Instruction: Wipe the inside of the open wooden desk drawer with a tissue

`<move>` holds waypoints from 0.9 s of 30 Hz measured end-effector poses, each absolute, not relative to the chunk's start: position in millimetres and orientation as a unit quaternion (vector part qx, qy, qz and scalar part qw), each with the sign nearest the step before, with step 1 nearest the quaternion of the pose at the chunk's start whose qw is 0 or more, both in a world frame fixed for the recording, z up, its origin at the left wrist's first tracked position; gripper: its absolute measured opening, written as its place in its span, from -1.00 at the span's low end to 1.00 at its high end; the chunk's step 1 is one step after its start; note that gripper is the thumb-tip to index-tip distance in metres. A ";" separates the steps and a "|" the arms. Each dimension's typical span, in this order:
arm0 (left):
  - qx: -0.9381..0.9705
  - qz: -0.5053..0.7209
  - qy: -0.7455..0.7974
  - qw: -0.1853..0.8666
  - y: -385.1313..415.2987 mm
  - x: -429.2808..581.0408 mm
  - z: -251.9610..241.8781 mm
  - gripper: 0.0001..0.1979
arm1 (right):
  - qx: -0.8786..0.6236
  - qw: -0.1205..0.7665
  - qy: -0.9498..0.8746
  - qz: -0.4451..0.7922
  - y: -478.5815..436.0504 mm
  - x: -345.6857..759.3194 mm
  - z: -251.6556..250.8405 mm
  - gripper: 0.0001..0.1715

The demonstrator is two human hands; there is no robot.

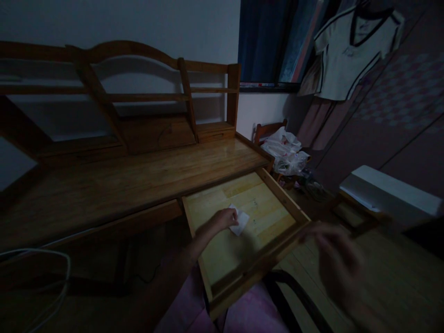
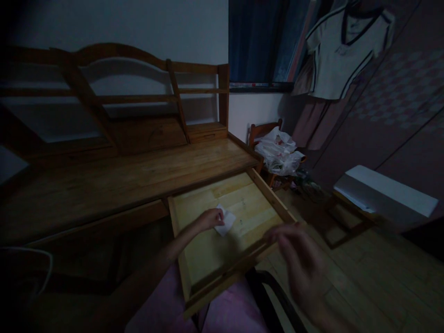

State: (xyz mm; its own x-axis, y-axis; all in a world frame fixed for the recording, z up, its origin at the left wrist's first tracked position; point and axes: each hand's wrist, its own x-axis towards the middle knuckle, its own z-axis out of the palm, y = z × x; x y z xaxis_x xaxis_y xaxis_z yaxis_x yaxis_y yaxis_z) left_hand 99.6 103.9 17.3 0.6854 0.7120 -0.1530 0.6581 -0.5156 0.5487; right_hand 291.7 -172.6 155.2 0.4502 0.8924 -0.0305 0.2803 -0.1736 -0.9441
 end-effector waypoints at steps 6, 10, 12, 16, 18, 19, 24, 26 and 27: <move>0.867 0.093 0.400 0.281 104.7 106.4 15.2 -0.80 | -0.560 0.366 -0.570 0.477 -171.2 228.0 79.1 -0.34; 0.868 0.108 0.405 0.268 108.9 118.1 15.3 -0.85 | -0.526 0.414 -0.485 0.562 -162.9 218.7 47.0 -0.13; 0.866 0.123 0.412 0.256 114.4 124.7 15.4 -0.87 | -0.520 0.410 -0.516 0.544 -162.4 222.7 39.7 -0.17; 0.857 0.157 0.432 0.234 138.5 143.4 18.3 -0.90 | -0.494 0.399 -0.592 0.496 -167.3 230.8 37.9 -0.31; 0.852 0.167 0.442 0.227 154.3 158.7 20.8 -0.90 | -0.485 0.406 -0.603 0.487 -168.8 232.3 40.9 -0.34; 0.850 0.169 0.446 0.225 161.4 168.1 22.0 -0.89 | -0.483 0.404 -0.610 0.481 -168.7 232.8 42.4 -0.35; 0.864 0.157 0.421 0.230 165.3 226.5 23.9 -0.87 | -0.471 0.345 -0.684 0.436 -163.2 237.7 45.4 -0.48; 0.883 0.141 0.380 0.238 148.1 247.9 22.1 -0.87 | -0.469 0.333 -0.700 0.422 -161.0 240.6 46.4 -0.54; 0.893 0.130 0.354 0.243 136.5 256.3 20.8 -0.87 | -0.467 0.331 -0.707 0.416 -160.1 242.1 47.1 -0.56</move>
